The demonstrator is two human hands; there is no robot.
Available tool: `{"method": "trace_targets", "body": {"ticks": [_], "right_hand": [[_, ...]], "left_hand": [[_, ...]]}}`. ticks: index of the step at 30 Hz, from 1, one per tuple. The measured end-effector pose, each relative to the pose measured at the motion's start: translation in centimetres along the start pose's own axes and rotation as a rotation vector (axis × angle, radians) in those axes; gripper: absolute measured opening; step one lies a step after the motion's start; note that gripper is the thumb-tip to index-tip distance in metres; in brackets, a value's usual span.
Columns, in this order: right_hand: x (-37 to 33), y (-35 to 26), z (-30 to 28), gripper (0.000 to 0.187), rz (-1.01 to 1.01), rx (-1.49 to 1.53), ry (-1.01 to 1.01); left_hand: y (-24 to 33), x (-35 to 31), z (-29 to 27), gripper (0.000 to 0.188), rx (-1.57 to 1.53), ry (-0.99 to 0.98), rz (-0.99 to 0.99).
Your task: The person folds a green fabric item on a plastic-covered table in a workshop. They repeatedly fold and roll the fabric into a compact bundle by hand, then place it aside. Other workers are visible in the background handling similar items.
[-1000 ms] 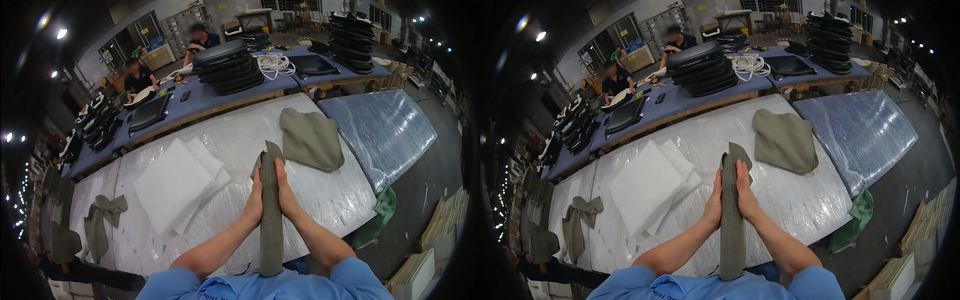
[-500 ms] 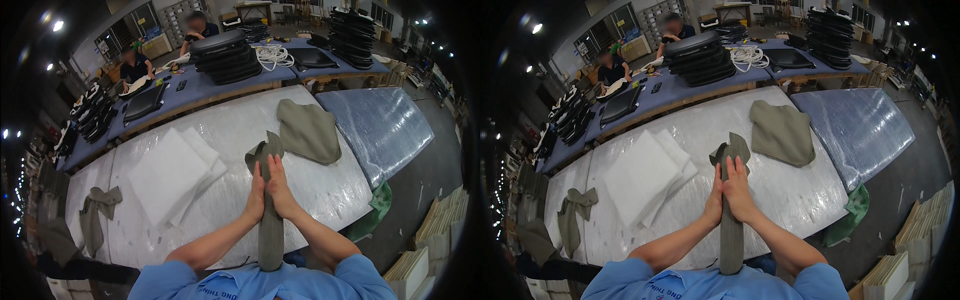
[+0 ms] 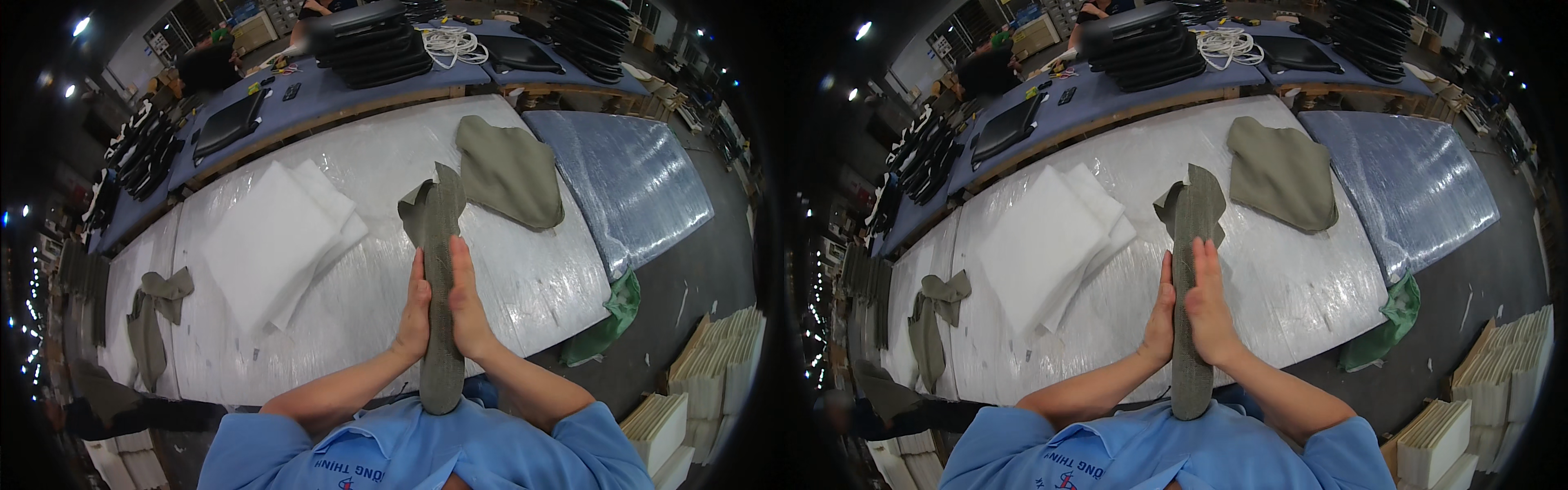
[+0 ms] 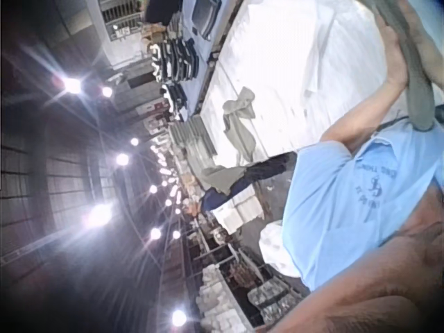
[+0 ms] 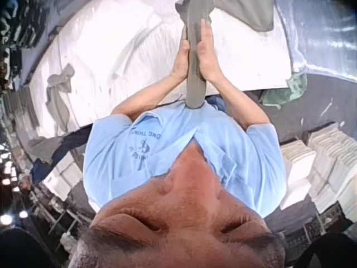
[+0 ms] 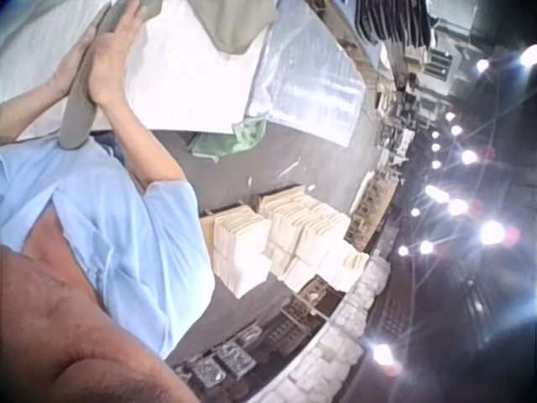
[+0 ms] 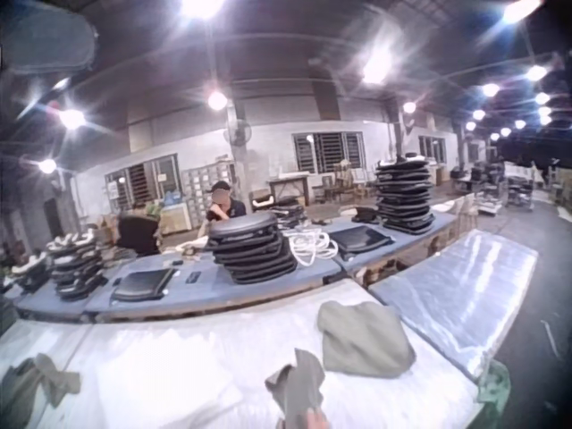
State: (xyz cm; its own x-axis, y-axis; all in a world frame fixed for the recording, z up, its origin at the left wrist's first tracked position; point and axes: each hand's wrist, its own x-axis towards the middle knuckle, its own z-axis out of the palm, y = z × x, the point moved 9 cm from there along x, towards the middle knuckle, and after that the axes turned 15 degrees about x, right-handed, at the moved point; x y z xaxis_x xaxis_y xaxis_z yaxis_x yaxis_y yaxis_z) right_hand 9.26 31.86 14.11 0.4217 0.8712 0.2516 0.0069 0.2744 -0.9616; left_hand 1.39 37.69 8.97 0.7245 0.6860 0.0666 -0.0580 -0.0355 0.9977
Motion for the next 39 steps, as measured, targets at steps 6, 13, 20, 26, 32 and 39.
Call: {"method": "trace_targets", "body": {"ticks": [6, 13, 20, 26, 32, 39], "right_hand": [[-4.1, 1.0, 0.7, 0.095, 0.058, 0.032, -0.013], [-3.5, -1.4, 2.0, 0.091, 0.018, -0.315, -0.116], [-6.7, -0.7, 0.9, 0.095, 0.098, -0.020, -0.046], [-6.4, -1.7, 2.9, 0.096, 0.044, -0.210, -0.073], [-7.5, 0.4, 2.0, 0.101, 0.127, 0.144, -0.050], [-8.8, -0.6, 2.0, 0.099, 0.067, -0.020, -0.034]], "left_hand": [[-1.2, -4.1, 0.2, 0.080, -0.051, 0.043, -0.088], [-0.5, -3.8, 1.1, 0.085, 0.078, 0.018, 0.030], [-0.5, -6.5, 0.8, 0.084, 0.018, 0.001, -0.153], [-2.2, -7.1, 1.2, 0.087, -0.150, 0.050, -0.095], [-1.6, -7.6, -0.1, 0.093, -0.114, 0.042, -0.141], [-1.2, -7.5, 2.0, 0.096, -0.110, 0.061, -0.075]]}}
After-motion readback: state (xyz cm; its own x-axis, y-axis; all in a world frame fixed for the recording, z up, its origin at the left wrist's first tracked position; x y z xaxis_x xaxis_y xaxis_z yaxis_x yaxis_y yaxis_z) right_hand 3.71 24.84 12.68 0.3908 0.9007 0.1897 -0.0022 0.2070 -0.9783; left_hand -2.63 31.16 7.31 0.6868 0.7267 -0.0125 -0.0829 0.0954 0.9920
